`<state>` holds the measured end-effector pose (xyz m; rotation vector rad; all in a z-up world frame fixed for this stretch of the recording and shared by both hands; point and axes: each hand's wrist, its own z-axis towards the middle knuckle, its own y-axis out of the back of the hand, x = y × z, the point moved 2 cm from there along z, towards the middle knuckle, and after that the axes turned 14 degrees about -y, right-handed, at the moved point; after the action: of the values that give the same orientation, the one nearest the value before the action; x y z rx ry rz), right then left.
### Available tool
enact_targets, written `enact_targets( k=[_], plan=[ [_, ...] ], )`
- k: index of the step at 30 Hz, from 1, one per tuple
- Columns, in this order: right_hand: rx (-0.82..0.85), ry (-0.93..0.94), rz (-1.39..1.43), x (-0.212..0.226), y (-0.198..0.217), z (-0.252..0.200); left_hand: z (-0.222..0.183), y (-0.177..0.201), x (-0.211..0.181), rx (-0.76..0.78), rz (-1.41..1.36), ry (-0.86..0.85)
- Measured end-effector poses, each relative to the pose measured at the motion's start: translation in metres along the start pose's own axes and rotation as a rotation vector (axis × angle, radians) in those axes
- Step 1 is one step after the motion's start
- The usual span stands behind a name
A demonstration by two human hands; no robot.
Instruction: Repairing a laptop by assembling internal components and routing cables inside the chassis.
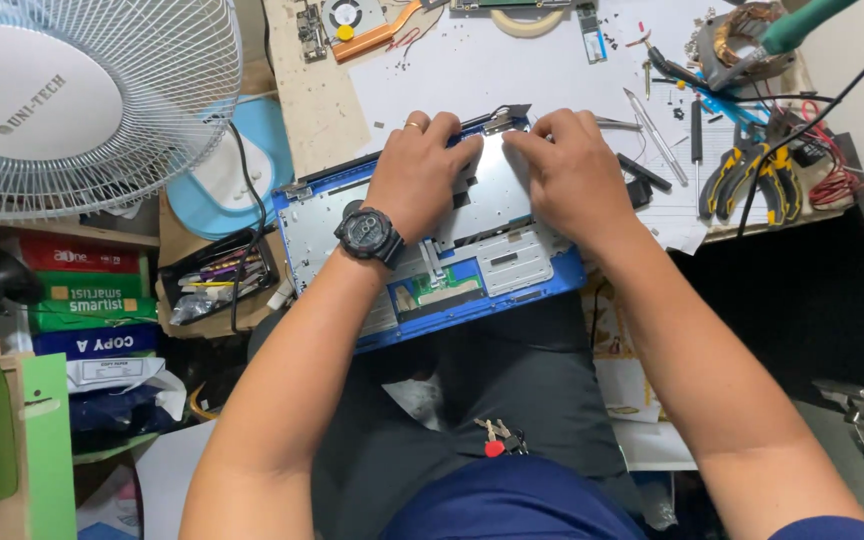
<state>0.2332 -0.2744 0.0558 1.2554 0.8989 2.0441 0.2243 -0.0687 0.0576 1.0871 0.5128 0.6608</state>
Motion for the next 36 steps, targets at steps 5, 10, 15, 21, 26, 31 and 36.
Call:
enact_targets(
  k=[5, 10, 15, 21, 26, 31, 36],
  plan=[
    [0.008, 0.045, -0.176, 0.001, -0.007, 0.006, -0.002, -0.005, 0.004, -0.012, -0.010, 0.004],
    [0.021, 0.043, -0.216, -0.002, -0.007, 0.007, -0.001, -0.010, 0.003, -0.003, -0.008, -0.005],
    [0.033, 0.068, -0.241, -0.004, -0.008, 0.005, 0.001, -0.009, -0.002, -0.020, 0.105, 0.002],
    [0.072, 0.035, -0.207, -0.003, -0.007, 0.003, 0.002, -0.008, 0.000, -0.009, 0.055, 0.035],
    [0.108, 0.021, -0.095, -0.016, -0.006, 0.015, 0.004, -0.006, 0.001, 0.002, 0.025, 0.041],
    [0.076, 0.070, 0.017, -0.038, -0.011, 0.024, 0.010, -0.002, -0.001, 0.023, -0.052, 0.052],
    [-0.057, -0.146, 0.261, -0.020, 0.015, 0.000, 0.014, -0.004, 0.000, 0.025, -0.004, 0.055]
  ],
)
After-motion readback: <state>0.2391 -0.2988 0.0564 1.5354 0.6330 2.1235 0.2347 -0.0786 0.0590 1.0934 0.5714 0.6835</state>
